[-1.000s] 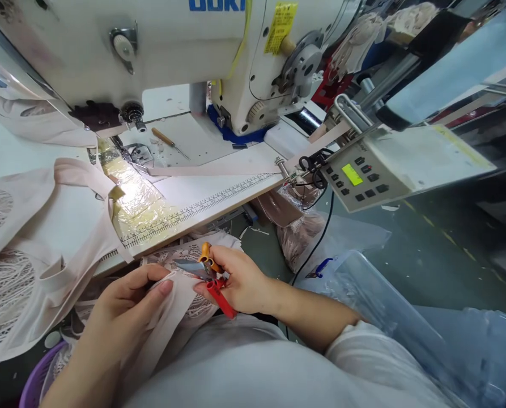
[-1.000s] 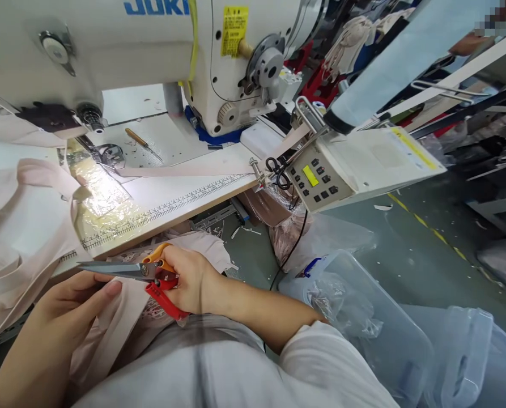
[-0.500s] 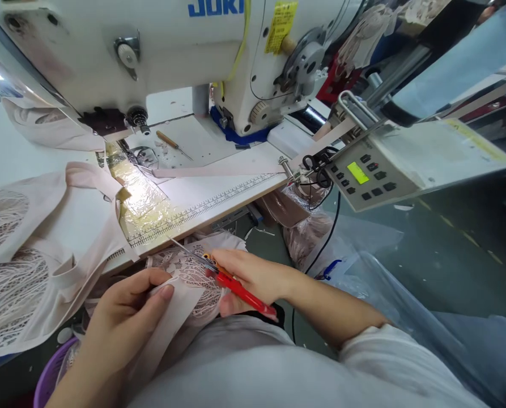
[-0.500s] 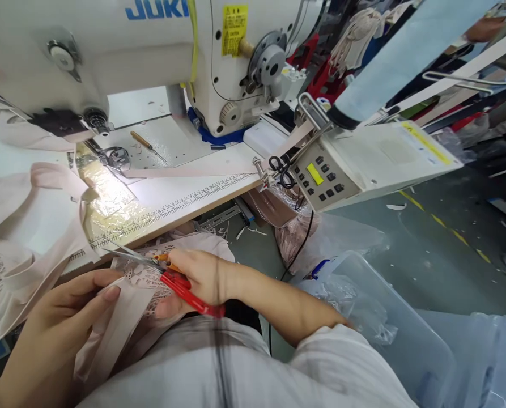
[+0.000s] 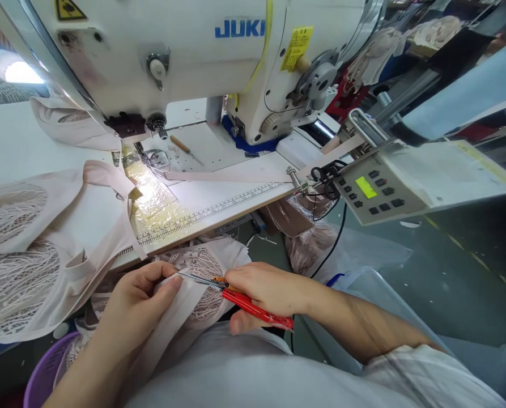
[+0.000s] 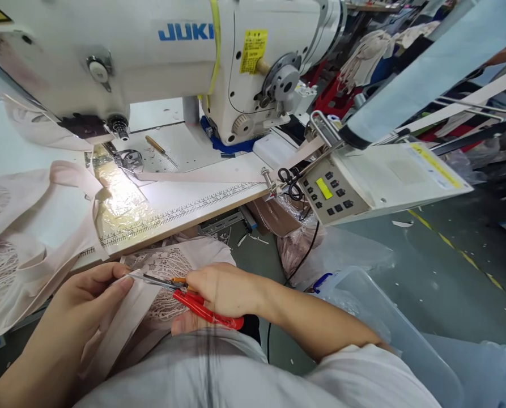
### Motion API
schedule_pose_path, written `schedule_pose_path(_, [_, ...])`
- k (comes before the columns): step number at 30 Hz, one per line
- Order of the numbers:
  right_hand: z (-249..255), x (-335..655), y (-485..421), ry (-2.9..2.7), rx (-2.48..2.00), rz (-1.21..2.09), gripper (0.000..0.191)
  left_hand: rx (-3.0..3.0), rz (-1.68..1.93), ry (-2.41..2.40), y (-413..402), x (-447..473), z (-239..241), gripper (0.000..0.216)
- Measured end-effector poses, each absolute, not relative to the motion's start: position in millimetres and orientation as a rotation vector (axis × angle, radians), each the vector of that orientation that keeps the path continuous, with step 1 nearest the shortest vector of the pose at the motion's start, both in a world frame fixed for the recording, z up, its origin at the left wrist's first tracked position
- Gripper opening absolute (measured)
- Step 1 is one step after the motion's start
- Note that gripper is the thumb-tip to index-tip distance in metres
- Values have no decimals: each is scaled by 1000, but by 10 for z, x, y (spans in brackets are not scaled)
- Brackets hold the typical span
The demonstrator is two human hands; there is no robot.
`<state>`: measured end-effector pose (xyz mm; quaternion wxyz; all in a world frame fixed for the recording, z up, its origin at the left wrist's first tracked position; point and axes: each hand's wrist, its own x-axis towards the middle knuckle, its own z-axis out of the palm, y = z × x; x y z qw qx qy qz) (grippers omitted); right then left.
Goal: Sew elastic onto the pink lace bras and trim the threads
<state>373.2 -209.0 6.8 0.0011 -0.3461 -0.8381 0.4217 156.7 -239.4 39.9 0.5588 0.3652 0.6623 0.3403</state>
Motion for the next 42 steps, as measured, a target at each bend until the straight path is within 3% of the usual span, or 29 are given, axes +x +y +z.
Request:
schedule_pose_path(5, [206, 3717, -2059, -2700, -1191, 1376, 23, 842, 840, 1549, -2390, 1574, 382, 27])
schedule_pose_path(17, [80, 3651, -2132, -2413, -1331, 1531, 40, 845, 789, 1504, -2389, 1481, 340, 28])
schedule_pose_path(25, [7, 3569, -2146, -1941, -1128, 1314, 55, 1016, 936, 1363, -2399, 1144, 124, 19])
schedule_pose_path(29, [35, 3335, -2230, -1765, -982, 1338, 51, 1144, 946, 1267, -2406, 959, 11, 15])
schedule_pose_path(35, [-7, 3140, -2264, -1729, -880, 1262, 31, 1067, 974, 1311, -2442, 950, -22, 19])
schedule_pose_path(42, [-116, 3150, -2205, -1751, -917, 1185, 39, 917, 1004, 1399, -2402, 1145, 26, 26])
